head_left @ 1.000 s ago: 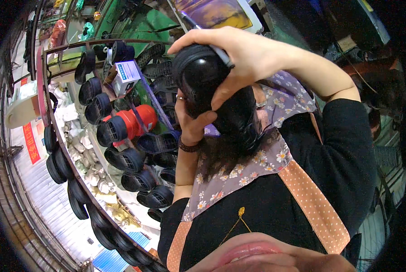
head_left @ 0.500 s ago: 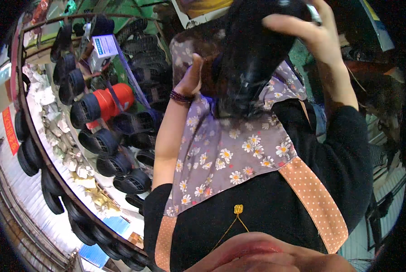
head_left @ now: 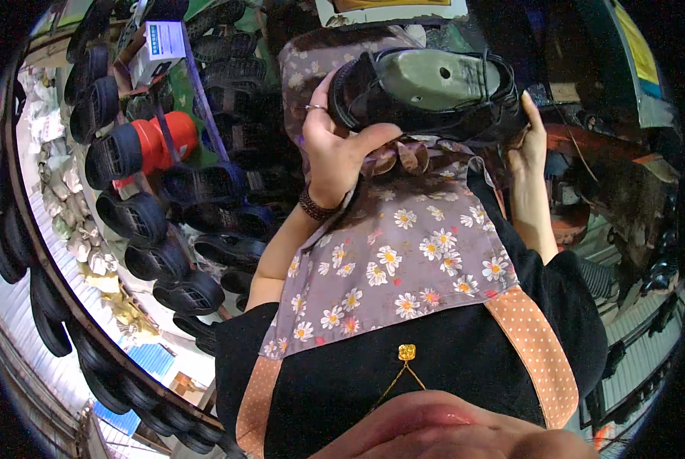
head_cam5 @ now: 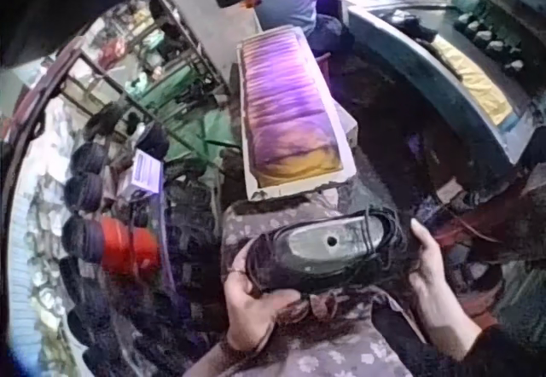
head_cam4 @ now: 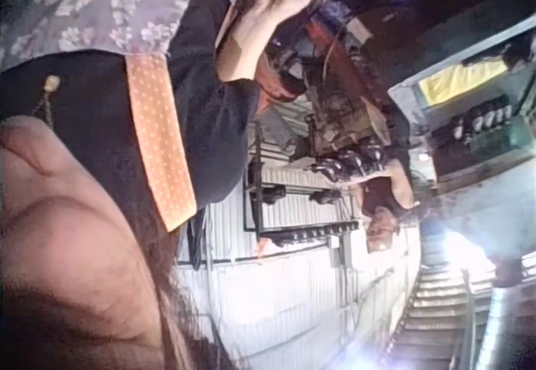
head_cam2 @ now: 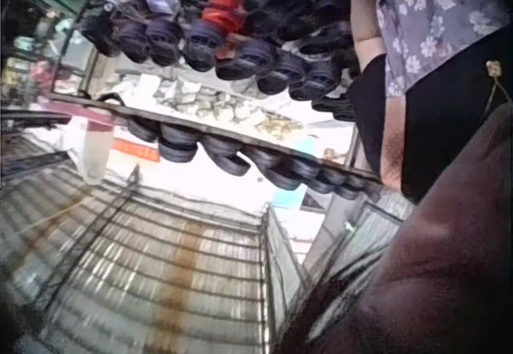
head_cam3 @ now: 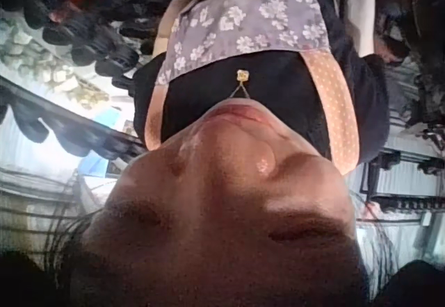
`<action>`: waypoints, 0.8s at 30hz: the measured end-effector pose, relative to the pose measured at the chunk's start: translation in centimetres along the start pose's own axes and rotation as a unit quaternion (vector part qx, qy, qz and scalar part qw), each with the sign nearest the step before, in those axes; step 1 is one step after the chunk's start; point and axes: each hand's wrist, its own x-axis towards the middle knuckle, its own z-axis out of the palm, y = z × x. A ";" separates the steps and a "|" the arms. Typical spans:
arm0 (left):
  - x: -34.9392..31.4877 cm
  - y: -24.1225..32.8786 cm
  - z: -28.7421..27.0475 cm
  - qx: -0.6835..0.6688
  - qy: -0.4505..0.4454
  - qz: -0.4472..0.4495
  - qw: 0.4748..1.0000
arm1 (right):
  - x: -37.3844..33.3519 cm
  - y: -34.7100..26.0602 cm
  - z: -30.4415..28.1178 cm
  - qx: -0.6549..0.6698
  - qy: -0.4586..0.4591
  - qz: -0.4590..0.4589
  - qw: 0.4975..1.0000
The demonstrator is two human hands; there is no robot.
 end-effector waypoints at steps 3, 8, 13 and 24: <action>-0.2 -0.6 0.3 0.013 0.033 0.064 0.997 | -0.9 1.9 -0.1 0.026 -0.006 0.033 0.999; -0.1 0.1 -0.4 -0.020 0.031 0.024 0.999 | -3.0 1.9 1.7 -0.026 -0.012 0.061 0.998; 0.4 0.2 -6.8 -0.104 -0.075 -0.080 0.989 | -0.7 0.9 -2.5 -0.270 -0.107 -0.100 0.951; -4.9 -0.8 -8.6 0.435 -0.168 -0.026 0.884 | -0.9 -1.0 -2.2 -0.470 -0.183 -0.173 0.846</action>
